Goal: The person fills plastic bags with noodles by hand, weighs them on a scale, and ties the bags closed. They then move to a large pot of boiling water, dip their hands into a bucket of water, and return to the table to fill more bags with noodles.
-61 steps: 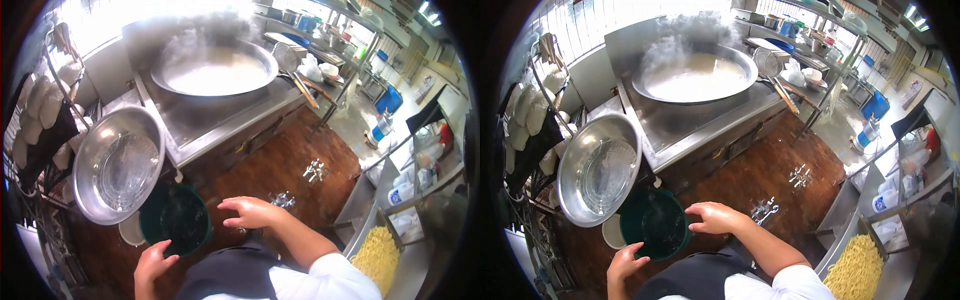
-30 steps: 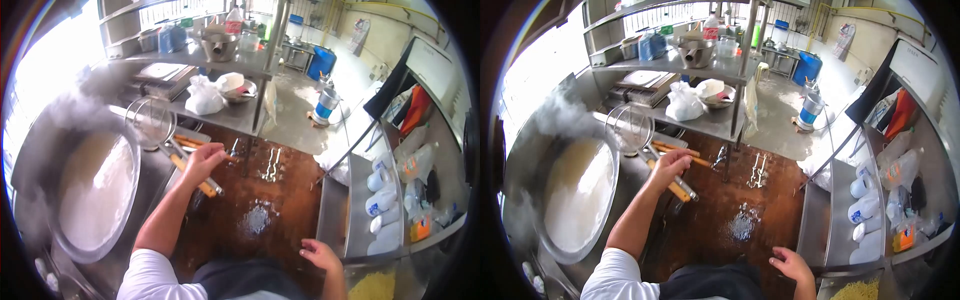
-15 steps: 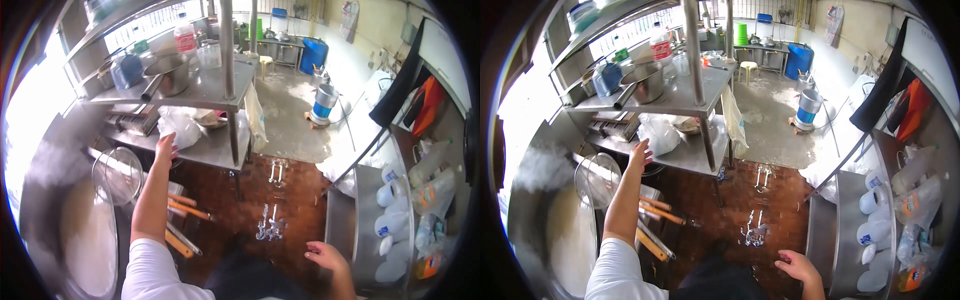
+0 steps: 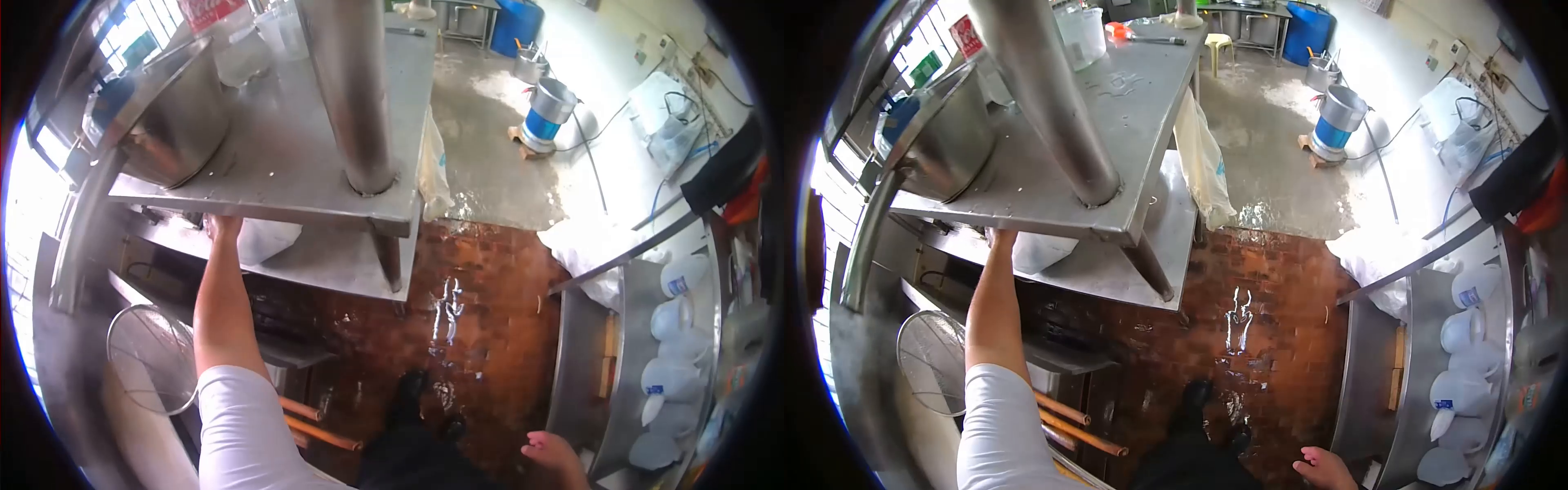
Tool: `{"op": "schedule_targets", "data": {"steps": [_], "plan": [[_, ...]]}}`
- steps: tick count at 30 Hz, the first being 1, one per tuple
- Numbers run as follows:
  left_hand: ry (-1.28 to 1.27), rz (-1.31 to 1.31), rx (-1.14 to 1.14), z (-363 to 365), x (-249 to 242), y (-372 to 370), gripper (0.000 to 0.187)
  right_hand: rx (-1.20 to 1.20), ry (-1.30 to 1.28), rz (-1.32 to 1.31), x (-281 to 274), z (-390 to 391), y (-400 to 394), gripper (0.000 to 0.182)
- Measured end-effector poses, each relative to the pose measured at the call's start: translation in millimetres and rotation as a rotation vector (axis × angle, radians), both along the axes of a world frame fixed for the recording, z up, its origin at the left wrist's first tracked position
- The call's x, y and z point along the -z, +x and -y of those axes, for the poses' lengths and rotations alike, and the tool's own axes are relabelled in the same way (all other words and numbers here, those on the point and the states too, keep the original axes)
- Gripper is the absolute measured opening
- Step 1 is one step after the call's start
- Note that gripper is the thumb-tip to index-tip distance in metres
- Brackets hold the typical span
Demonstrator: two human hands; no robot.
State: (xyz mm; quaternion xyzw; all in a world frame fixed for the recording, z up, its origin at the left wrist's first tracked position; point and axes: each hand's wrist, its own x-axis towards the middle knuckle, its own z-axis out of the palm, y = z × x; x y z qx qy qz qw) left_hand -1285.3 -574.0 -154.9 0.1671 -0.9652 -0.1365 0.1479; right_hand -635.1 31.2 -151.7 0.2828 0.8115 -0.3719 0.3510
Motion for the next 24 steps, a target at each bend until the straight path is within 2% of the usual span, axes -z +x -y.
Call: {"op": "schedule_targets", "data": {"steps": [2, 3, 4, 5, 7, 9, 10, 12, 14, 17, 20, 21, 22, 23, 24], "plan": [[0.048, -0.069, 0.261, 27, 60, -37, 0.057, -0.011, 0.019, 0.015, 2, 3, -13, 0.064], [0.073, -0.086, 0.372, 48, 90, -36, 0.055, -0.021, 0.005, 0.04, -7, 8, -30, 0.063], [0.037, -0.052, 0.424, 37, 101, -17, 0.048, -0.028, -0.011, 0.054, -15, 12, -43, 0.062], [0.101, -0.081, 0.418, 15, 101, 4, 0.047, -0.044, -0.014, 0.063, -22, 15, -54, 0.062], [0.212, 0.107, 0.287, -34, 84, 44, 0.043, -0.071, 0.009, 0.056, -34, 21, -78, 0.061], [0.261, 0.195, 0.136, -99, 30, 101, 0.03, -0.08, 0.015, 0.032, -43, 23, -93, 0.06], [0.16, 0.236, 0.24, -109, 28, 115, 0.027, -0.075, 0.018, 0.008, -48, 25, -100, 0.06], [0.216, -0.012, 0.505, -121, 40, 137, 0.023, -0.12, 0.023, -0.014, -54, 28, -115, 0.059], [0.219, -0.087, 0.633, -139, 45, 153, 0.018, -0.169, 0.027, -0.037, -51, 34, -132, 0.058], [0.244, -0.04, 0.716, -174, 37, 177, 0.016, -0.333, -0.107, -0.275, -38, 66, -169, 0.051], [0.311, -0.071, 0.786, -200, 41, 197, 0.013, -0.405, -0.302, -0.485, -65, 141, -239, 0.041], [0.289, -0.048, 0.813, -205, 36, 203, 0.018, -0.475, -0.307, -0.654, -71, 168, -266, 0.033], [0.288, -0.052, 0.814, -205, 36, 206, 0.018, -0.434, -0.399, -0.771, -78, 197, -292, 0.028], [0.345, 0.064, 0.845, -205, 39, 208, 0.023, -0.369, -0.496, -0.912, -77, 227, -319, 0.024], [0.402, 0.182, 0.873, -204, 48, 212, 0.029, -0.369, -0.555, -0.9, -75, 249, -349, 0.021]]}}
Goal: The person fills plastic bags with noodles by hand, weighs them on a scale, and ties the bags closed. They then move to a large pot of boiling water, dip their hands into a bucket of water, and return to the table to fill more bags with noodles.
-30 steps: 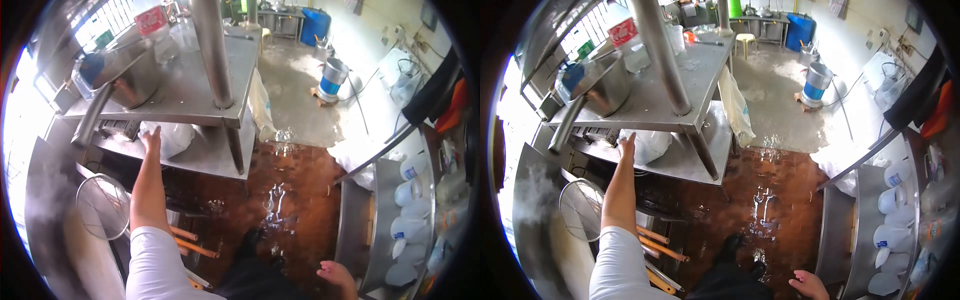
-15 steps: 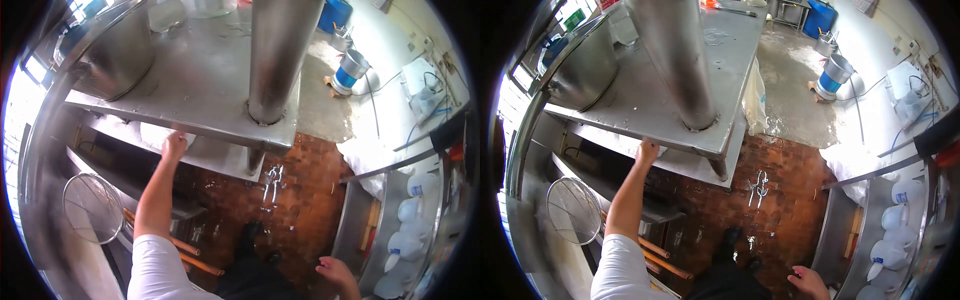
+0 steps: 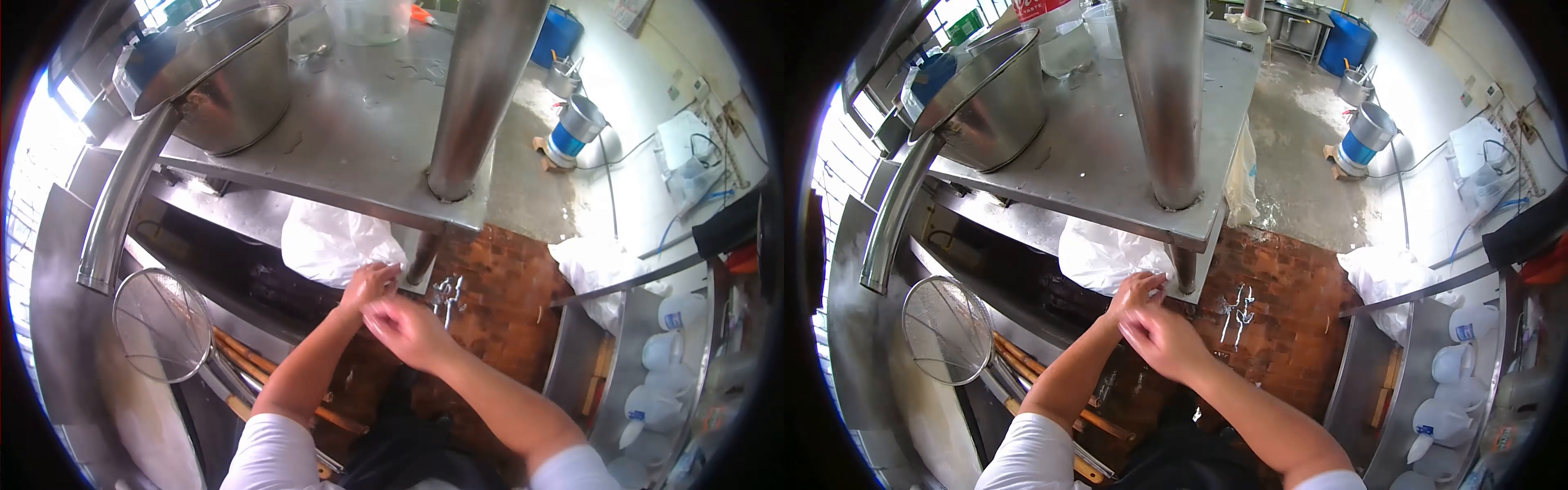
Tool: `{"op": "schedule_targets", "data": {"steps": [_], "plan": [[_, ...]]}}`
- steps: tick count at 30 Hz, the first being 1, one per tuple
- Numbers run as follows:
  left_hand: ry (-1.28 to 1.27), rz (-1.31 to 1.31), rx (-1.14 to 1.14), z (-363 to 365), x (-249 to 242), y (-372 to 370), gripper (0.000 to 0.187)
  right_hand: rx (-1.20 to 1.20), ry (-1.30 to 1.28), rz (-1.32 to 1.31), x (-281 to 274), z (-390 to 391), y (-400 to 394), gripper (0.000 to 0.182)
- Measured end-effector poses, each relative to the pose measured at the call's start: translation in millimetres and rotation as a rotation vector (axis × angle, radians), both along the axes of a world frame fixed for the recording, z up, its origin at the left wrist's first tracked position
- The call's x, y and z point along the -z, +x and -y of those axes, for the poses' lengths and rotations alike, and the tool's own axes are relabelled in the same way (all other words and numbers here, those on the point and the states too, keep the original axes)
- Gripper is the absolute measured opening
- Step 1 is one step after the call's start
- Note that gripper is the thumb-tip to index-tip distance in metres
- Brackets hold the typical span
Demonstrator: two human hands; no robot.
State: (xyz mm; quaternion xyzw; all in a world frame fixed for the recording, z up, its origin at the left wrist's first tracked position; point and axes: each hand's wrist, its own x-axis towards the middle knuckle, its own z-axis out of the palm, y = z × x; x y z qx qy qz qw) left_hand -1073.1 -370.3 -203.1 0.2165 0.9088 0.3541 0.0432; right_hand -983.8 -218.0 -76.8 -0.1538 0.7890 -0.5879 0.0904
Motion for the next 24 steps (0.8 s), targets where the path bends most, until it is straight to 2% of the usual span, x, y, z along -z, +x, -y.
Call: {"op": "schedule_targets", "data": {"steps": [1, 2, 3, 4, 5, 6, 8, 10, 11, 12, 15, 16, 18, 19, 20, 22, 23, 24], "plan": [[0.546, -0.161, 0.009, 10, 48, 13, 0.037, 0.038, 0.01, -0.122, 8, 22, -30, 0.02], [0.122, -0.244, -0.079, 6, -11, 23, 0.038, 0.079, 0.013, -0.232, 22, 43, -59, 0.022], [0.032, -0.208, -0.038, 15, -21, 29, 0.039, 0.121, 0.015, -0.341, 40, 60, -85, 0.024], [-0.058, -0.17, 0.003, 31, -26, 32, 0.04, 0.126, 0.081, -0.295, 62, 69, -109, 0.028], [-0.122, -0.084, -0.038, 43, -38, 32, 0.045, 0.158, 0.231, -0.323, 98, 71, -130, 0.037], [-0.124, 0.125, -0.16, 53, -62, 33, 0.05, 0.179, 0.404, -0.081, 104, 64, -137, 0.049], [-0.179, 0.067, -0.454, 81, -56, 22, 0.071, 0.342, 0.682, 0.004, 141, 57, -141, 0.063], [-0.285, 0.135, -0.631, 92, -65, 6, 0.089, 0.413, 0.626, -0.071, 133, 63, -126, 0.062], [-0.274, 0.138, -0.641, 100, -53, -3, 0.1, 0.484, 0.565, -0.14, 125, 65, -120, 0.062], [-0.267, 0.143, -0.649, 101, -49, -6, 0.1, 0.475, 0.571, -0.142, 114, 67, -118, 0.062], [-0.119, 0.161, -0.661, 105, -48, -10, 0.091, 0.501, 0.489, -0.648, 78, 77, -132, 0.047], [-0.122, 0.16, -0.665, 108, -47, -8, 0.091, 0.498, 0.485, -0.647, 68, 82, -137, 0.047], [-0.023, 0.256, -0.616, 112, -42, -3, 0.084, 0.228, 0.379, -0.564, 60, 95, -150, 0.038], [0.0, 0.216, -0.594, 111, -39, 0, 0.077, 0.191, 0.341, -0.515, 72, 104, -163, 0.026], [0.035, 0.188, -0.575, 109, -29, 4, 0.072, 0.188, 0.339, -0.517, 98, 107, -170, 0.026], [-0.026, 0.209, -0.5, 98, -28, 9, 0.068, 0.475, 0.679, -0.42, 142, 110, -183, 0.018], [0.003, 0.22, -0.5, 91, -20, 11, 0.067, 0.256, 0.788, -0.195, 147, 99, -188, 0.02], [-0.065, 0.242, -0.536, 82, -22, 11, 0.071, 0.259, 0.79, -0.195, 140, 96, -186, 0.02]]}}
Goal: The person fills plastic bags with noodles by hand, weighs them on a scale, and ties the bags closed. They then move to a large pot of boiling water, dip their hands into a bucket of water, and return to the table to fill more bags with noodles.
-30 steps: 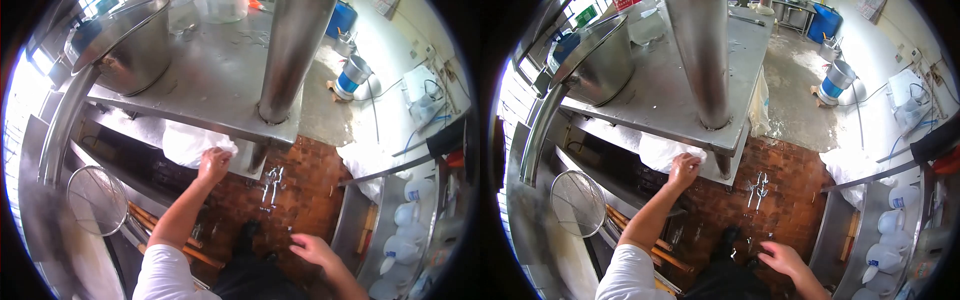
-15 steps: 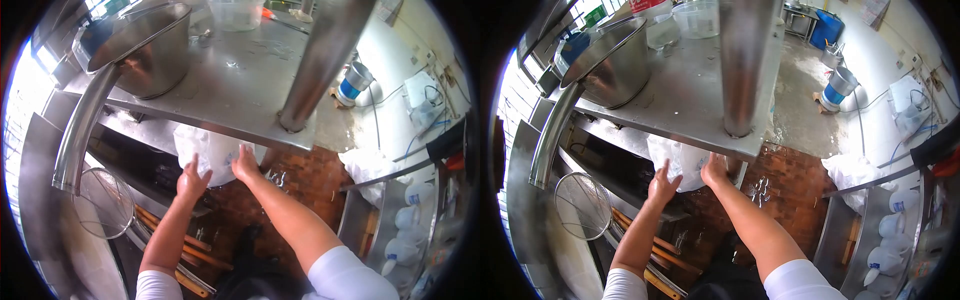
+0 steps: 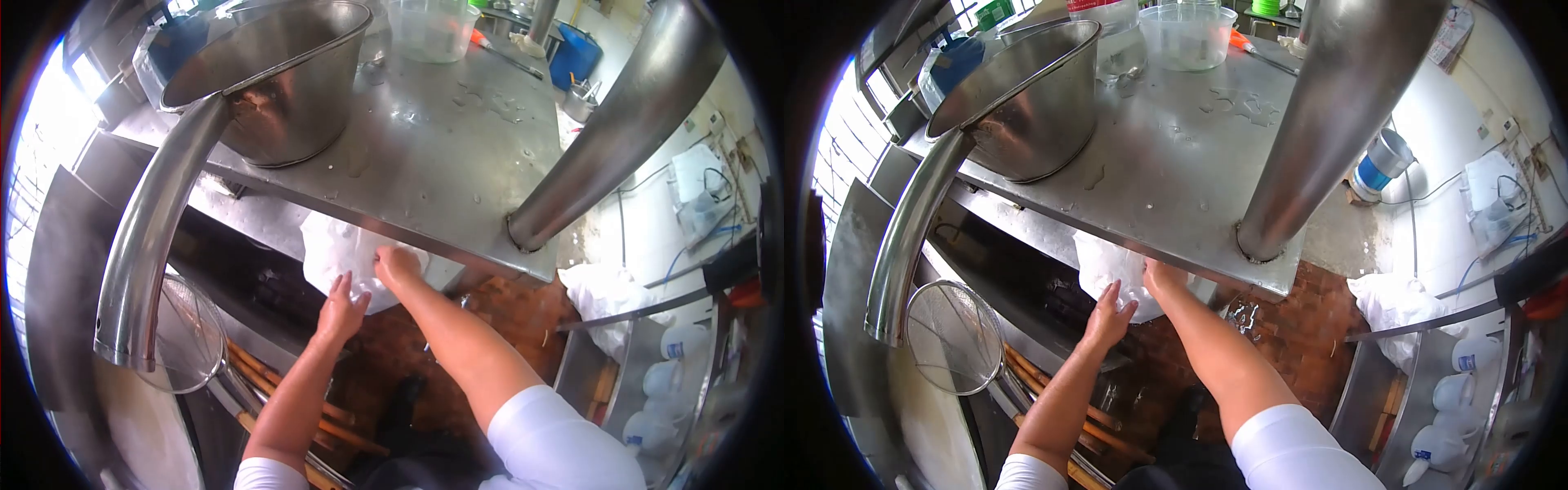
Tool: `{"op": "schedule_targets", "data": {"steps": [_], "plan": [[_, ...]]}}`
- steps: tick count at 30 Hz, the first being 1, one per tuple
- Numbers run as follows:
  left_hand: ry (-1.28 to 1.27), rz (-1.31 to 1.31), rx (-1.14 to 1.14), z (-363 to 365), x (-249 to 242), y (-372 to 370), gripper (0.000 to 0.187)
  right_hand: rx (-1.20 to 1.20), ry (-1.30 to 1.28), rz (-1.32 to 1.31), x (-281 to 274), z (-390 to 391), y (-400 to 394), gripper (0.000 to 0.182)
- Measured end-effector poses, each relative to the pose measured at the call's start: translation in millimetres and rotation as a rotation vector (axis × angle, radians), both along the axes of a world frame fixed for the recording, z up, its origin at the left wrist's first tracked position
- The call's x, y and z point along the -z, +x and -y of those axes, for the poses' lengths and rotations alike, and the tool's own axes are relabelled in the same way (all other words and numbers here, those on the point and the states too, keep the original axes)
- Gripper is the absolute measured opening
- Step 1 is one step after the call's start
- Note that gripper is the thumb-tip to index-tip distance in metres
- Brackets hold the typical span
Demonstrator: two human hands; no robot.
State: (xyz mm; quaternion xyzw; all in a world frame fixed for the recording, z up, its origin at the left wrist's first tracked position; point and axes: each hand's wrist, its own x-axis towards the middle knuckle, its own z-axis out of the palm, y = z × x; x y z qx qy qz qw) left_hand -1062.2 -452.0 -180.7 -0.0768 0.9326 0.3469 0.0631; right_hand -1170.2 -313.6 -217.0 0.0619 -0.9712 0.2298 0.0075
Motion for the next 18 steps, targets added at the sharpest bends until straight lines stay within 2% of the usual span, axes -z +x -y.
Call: {"op": "schedule_targets", "data": {"steps": [2, 3, 5, 6, 8, 9, 10, 11, 12, 13, 14, 16, 17, 18], "plan": [[0.176, -0.133, -0.205, -1, 71, -14, 0.079, -0.088, -0.203, -0.229, -15, -7, 17, 0.017], [0.183, -0.128, -0.209, -4, 95, -22, 0.079, -0.092, -0.195, -0.224, -25, -11, 24, 0.017], [0.628, -0.21, -0.424, -12, 119, -45, 0.079, -0.118, -0.478, -0.439, -56, -18, 33, 0.016], [0.634, -0.213, -0.421, -17, 98, -54, 0.079, -0.118, -0.472, -0.444, -78, -21, 41, 0.016], [0.93, -0.09, -0.173, -32, 42, -61, 0.076, -0.138, -0.565, -0.499, -115, -30, 64, 0.016], [1.436, -0.071, -0.182, -33, 73, -71, 0.072, -0.152, -0.607, -0.38, -121, -35, 73, 0.019], [1.441, -0.066, -0.18, -23, 111, -81, 0.072, -0.148, -0.601, -0.379, -126, -40, 81, 0.019], [1.452, -0.087, -0.047, -6, 148, -90, 0.07, -0.19, -0.668, -0.379, -132, -44, 88, 0.018], [1.458, -0.109, 0.086, -3, 139, -92, 0.067, -0.234, -0.737, -0.379, -140, -48, 96, 0.018], [1.033, -0.15, -0.088, -2, 131, -88, 0.063, -0.219, -0.785, -0.323, -150, -52, 109, 0.018], [0.804, -0.208, -0.079, 11, 143, -86, 0.057, -0.217, -0.786, -0.324, -157, -57, 122, 0.018], [1.111, -0.136, -0.522, -9, 43, -44, 0.051, -0.175, -0.862, -0.147, -164, -70, 154, 0.023], [1.341, -0.2, -0.592, -15, 21, -35, 0.046, -0.155, -0.794, -0.137, -166, -76, 170, 0.02], [1.364, -0.208, -0.767, -25, -18, -21, 0.048, -0.149, -0.798, -0.137, -165, -80, 185, 0.02]]}}
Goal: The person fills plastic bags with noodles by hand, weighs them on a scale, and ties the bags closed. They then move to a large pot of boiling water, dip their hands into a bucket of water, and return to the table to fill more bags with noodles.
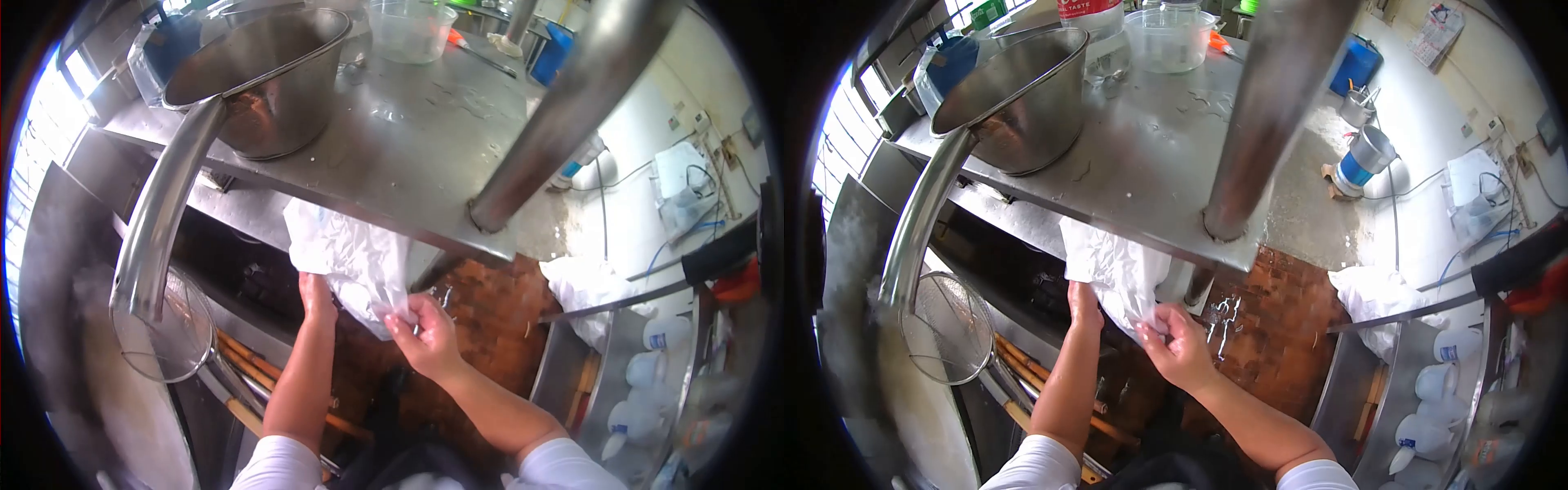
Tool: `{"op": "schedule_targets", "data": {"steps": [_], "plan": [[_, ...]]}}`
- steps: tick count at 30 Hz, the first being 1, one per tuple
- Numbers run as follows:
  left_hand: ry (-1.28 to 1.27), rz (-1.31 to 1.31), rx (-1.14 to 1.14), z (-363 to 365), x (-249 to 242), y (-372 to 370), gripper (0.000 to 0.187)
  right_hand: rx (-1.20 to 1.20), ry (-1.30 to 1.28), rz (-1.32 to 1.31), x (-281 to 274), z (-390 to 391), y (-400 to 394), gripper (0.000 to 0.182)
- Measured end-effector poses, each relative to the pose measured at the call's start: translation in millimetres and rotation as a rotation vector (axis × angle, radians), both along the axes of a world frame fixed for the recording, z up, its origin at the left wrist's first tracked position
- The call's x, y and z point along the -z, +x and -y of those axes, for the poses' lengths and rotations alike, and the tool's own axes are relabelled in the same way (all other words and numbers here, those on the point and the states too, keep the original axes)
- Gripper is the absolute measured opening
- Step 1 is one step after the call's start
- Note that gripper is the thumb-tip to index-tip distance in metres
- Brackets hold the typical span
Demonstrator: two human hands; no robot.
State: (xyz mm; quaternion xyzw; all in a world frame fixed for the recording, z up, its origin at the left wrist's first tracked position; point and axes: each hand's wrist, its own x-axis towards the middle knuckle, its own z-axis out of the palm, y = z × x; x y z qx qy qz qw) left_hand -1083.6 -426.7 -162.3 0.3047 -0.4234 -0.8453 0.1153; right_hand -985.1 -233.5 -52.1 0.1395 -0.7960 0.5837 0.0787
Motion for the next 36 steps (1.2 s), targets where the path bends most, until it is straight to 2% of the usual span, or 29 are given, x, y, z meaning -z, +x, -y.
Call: {"op": "schedule_targets", "data": {"steps": [2, 3, 4, 6, 7, 8, 10, 11, 12, 14, 15, 16, 18, 19, 20, 22, 24, 27, 32, 34, 36], "plan": [[0.288, -0.129, 0.09, 1, -10, 30, 0.051, -0.006, -0.323, 0.221, 2, -11, 30, 0.014], [0.358, -0.181, 0.144, -4, -16, 38, 0.05, -0.015, -0.401, 0.334, 0, -22, 44, 0.013], [0.225, -0.137, 0.199, -13, -20, 49, 0.057, 0.005, -0.393, 0.327, -3, -33, 58, 0.013], [0.415, -0.191, 0.315, -25, -31, 67, 0.044, 0.055, -0.382, 0.401, -9, -55, 86, 0.014], [0.446, -0.234, 0.403, -31, -39, 77, 0.061, 0.076, -0.403, 0.369, -7, -64, 101, 0.019], [0.454, -0.235, 0.429, -39, -60, 93, 0.061, 0.1, -0.401, 0.358, -11, -73, 118, 0.019], [0.771, -0.387, 0.787, -58, -94, 127, 0.084, 0.121, -0.372, 0.434, -19, -93, 158, 0.031], [0.893, -0.369, 0.775, -65, -85, 140, 0.098, 0.161, -0.148, 0.316, -12, -106, 179, 0.041], [0.876, -0.432, 0.867, -73, -89, 153, 0.096, 0.211, -0.165, 0.322, -13, -113, 202, 0.041], [0.966, -0.499, 1.042, -81, -59, 169, 0.101, 0.286, -0.131, 0.132, -19, -130, 243, 0.042], [0.968, -0.479, 1.098, -92, -51, 181, 0.1, 0.317, -0.366, 0.22, -33, -134, 264, 0.041], [0.959, -0.417, 1.138, -110, -45, 198, 0.099, 0.373, -0.375, 0.215, -35, -143, 281, 0.041], [0.931, -0.284, 1.188, -148, -37, 238, 0.098, 0.357, -0.649, 0.377, -37, -162, 313, 0.039], [0.931, -0.221, 1.205, -166, -30, 258, 0.098, 0.425, -0.573, 0.355, -34, -163, 324, 0.031], [0.924, -0.176, 1.233, -183, -29, 276, 0.097, 0.469, -0.567, 0.347, -40, -170, 339, 0.031], [0.914, -0.118, 1.302, -209, -30, 295, 0.096, 0.526, -0.112, 0.356, -52, -180, 364, 0.022], [0.877, -0.088, 1.384, -222, -36, 297, 0.094, 0.584, -0.107, 0.287, -45, -187, 386, 0.019], [0.799, -0.059, 1.542, -240, -46, 293, 0.093, 0.708, -0.202, 0.444, -57, -189, 414, 0.024], [0.697, 0.046, 1.767, -266, -53, 321, 0.089, 0.868, -0.319, 0.517, -65, -188, 450, 0.027], [0.667, 0.077, 1.861, -270, -55, 340, 0.088, 1.026, 0.209, 0.357, -66, -189, 460, 0.024], [0.641, 0.094, 1.952, -275, -57, 360, 0.087, 1.083, 0.282, 0.411, -67, -187, 472, 0.022]]}}
